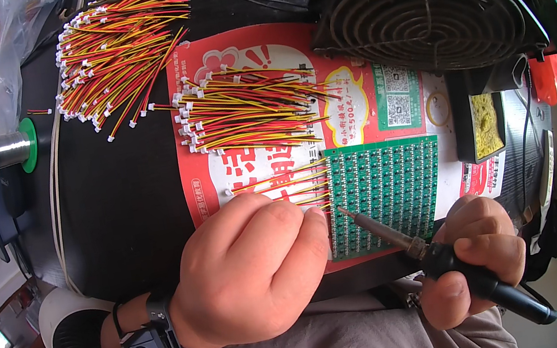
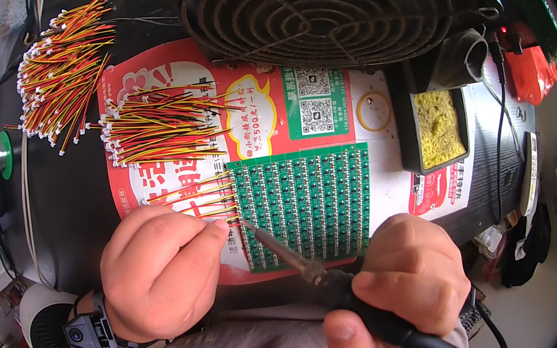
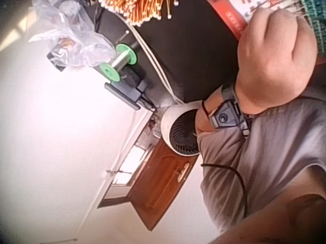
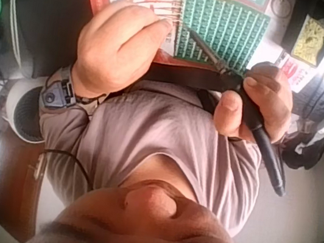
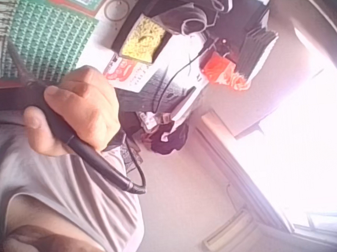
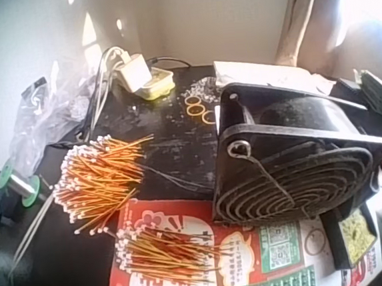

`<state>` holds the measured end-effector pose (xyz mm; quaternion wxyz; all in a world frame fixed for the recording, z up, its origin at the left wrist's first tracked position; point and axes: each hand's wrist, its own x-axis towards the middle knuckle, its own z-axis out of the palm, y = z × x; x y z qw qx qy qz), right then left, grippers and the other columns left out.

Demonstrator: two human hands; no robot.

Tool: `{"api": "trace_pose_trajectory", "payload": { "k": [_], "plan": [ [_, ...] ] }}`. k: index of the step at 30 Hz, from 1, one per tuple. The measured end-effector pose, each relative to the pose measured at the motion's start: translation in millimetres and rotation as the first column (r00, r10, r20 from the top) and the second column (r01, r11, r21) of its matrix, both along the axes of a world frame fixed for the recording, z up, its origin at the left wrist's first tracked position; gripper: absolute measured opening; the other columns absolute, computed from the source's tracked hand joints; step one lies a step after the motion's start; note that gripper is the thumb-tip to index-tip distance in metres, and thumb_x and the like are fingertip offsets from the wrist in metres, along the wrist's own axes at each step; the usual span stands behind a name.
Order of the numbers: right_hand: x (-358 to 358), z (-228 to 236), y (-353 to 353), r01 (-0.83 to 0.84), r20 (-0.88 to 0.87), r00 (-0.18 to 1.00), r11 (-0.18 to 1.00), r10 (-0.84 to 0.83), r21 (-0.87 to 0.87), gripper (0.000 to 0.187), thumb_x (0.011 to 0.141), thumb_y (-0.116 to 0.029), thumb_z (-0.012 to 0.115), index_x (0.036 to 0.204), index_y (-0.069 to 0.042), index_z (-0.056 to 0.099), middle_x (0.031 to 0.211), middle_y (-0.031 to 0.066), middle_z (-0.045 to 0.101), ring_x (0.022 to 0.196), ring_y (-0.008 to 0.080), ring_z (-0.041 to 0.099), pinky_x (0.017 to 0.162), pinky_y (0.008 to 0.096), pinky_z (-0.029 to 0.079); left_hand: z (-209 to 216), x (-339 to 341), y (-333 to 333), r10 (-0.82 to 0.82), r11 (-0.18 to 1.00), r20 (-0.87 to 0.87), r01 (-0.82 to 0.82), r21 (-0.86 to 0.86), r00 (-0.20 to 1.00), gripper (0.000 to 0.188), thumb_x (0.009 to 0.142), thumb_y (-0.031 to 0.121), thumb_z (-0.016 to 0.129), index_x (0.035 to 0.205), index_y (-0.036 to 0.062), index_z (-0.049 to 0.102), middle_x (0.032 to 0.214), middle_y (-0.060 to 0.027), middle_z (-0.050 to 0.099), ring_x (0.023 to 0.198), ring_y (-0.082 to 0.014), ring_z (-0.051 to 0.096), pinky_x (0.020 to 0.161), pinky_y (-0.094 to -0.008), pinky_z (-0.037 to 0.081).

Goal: Soldering jumper wires to a green LED matrix panel on an electronics workbench.

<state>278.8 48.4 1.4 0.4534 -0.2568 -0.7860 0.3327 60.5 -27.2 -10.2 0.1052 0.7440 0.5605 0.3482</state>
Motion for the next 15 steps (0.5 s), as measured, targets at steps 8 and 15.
{"api": "trace_pose_trajectory", "payload": {
  "k": [8, 15],
  "plan": [
    [-1.4, 1.3, -0.7, 0.015, 0.01, 1.0, 1.0, -0.015, -0.012, 0.034, 0.074, -0.021, 0.081, 0.087, -0.002, 0.057, 0.058, 0.002, 0.049, 0.044, 0.0153, 0.046, 0.038, 0.0287, 0.034, -1.8, 0.9, -0.8, 0.01, 1.0, -0.001, -0.01, 0.019, 1.0, 0.025, 0.063, -0.008, 0.071, 0.087, -0.0063, 0.071, 0.081, -0.0114, 0.062, 0.065, -0.0264, 0.06, 0.057, -0.0351, 0.052],
    [-2.4, 0.6, 0.2, 0.003, 0.033, 0.999, 1.0, -0.003, 0.009, 0.034, 0.073, -0.019, 0.081, 0.087, -0.001, 0.056, 0.057, 0.0024, 0.048, 0.043, 0.0151, 0.045, 0.037, 0.0286, 0.034, -2.4, 1.1, 0.0, 0.016, 0.999, -0.015, -0.015, 0.036, 1.0, 0.024, 0.063, -0.008, 0.071, 0.087, -0.0062, 0.07, 0.081, -0.0114, 0.062, 0.065, -0.0266, 0.06, 0.057, -0.0356, 0.053]
  ]
}}
